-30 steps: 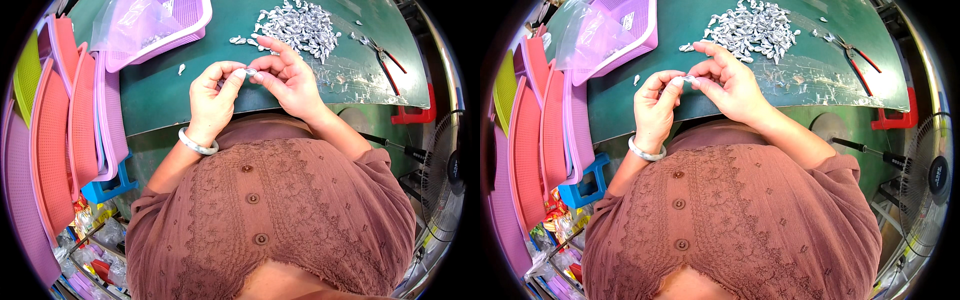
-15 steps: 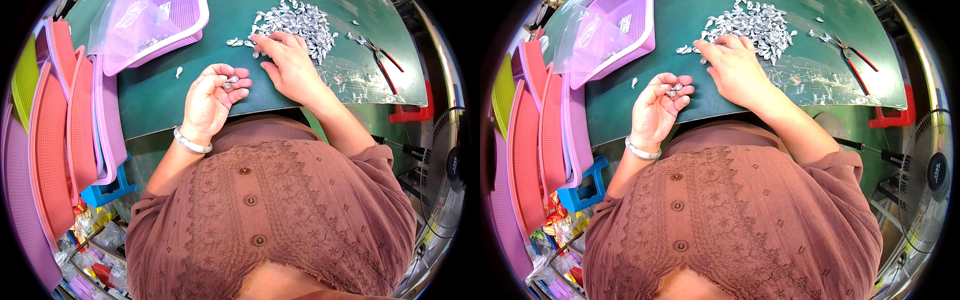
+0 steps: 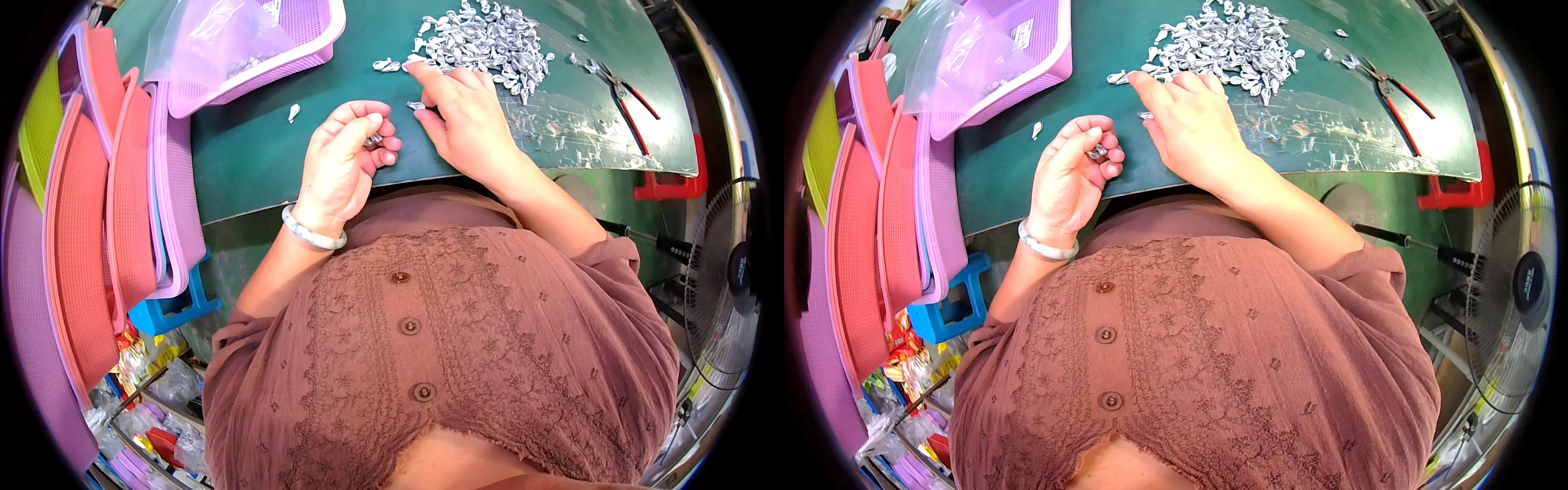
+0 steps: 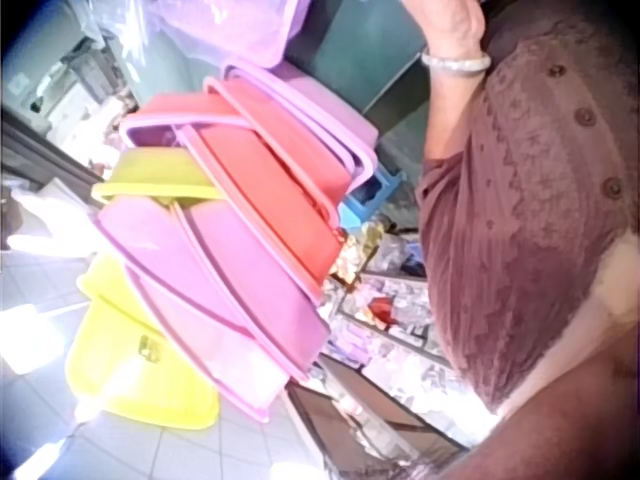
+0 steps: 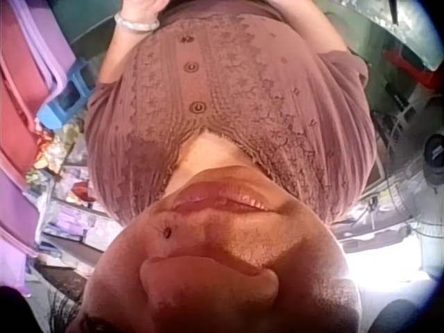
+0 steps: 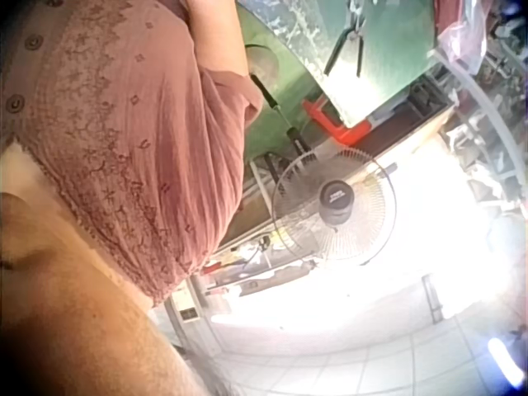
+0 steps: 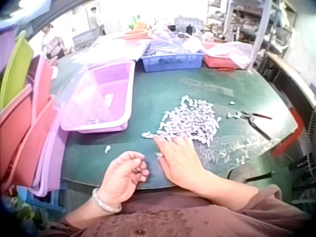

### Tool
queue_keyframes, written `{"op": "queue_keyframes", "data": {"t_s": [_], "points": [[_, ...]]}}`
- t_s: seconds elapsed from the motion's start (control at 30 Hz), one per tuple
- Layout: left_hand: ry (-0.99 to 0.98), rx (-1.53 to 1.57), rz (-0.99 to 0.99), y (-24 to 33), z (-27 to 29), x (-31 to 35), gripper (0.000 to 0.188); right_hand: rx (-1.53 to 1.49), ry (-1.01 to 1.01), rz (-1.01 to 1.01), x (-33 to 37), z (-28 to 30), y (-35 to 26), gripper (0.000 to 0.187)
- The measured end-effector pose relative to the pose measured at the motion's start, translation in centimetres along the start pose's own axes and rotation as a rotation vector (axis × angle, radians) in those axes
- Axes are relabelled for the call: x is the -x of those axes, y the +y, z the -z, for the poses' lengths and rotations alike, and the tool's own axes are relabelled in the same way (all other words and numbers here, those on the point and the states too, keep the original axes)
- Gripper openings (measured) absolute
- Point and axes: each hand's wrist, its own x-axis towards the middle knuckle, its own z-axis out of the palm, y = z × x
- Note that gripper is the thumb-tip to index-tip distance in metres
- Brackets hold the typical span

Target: The person repeatedly picks small silver-wrapped items from a pile on a green table, adjusts or folds the wrappers by hand, and places them back into the pile. The workspace includes stacked plastic baskets and a pair of pliers on the table.

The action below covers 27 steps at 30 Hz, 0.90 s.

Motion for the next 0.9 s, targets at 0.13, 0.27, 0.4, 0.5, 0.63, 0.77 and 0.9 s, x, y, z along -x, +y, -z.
{"op": "queue_keyframes", "data": {"t_s": [0.13, 0.27, 0.4, 0.5, 0.63, 0.77, 0.9], "points": [[0.006, -0.007, -0.006, 0.0, 0.0, 0.0, 0.014, -0.206, 0.048, -0.064, 0.2, 0.0, 0.5, 0.047], [0.036, -0.046, -0.016, -0.1, -0.3, 0.1, 0.013, -0.192, 0.062, -0.033, 0.0, 0.5, 0.5, 0.047], [0.044, -0.043, -0.021, 0.0, -0.2, 0.0, 0.013, -0.118, -0.005, 0.007, -0.4, 0.3, -0.7, 0.046], [0.05, -0.035, -0.028, 0.0, -0.1, 0.1, 0.013, -0.042, -0.041, 0.053, -0.6, -0.4, -0.7, 0.045], [0.071, -0.049, -0.032, 0.1, 0.1, 0.3, 0.013, -0.099, -0.029, 0.021, -0.6, -0.5, -0.5, 0.041], [0.073, -0.043, -0.032, 0.2, 0.1, 0.3, 0.013, -0.595, 0.005, -0.19, -0.5, -0.1, -0.4, 0.04], [0.026, -0.032, -0.007, 0.4, -0.2, 0.5, 0.012, -1.153, -0.094, -0.401, -0.5, 0.7, -0.4, 0.045]]}}
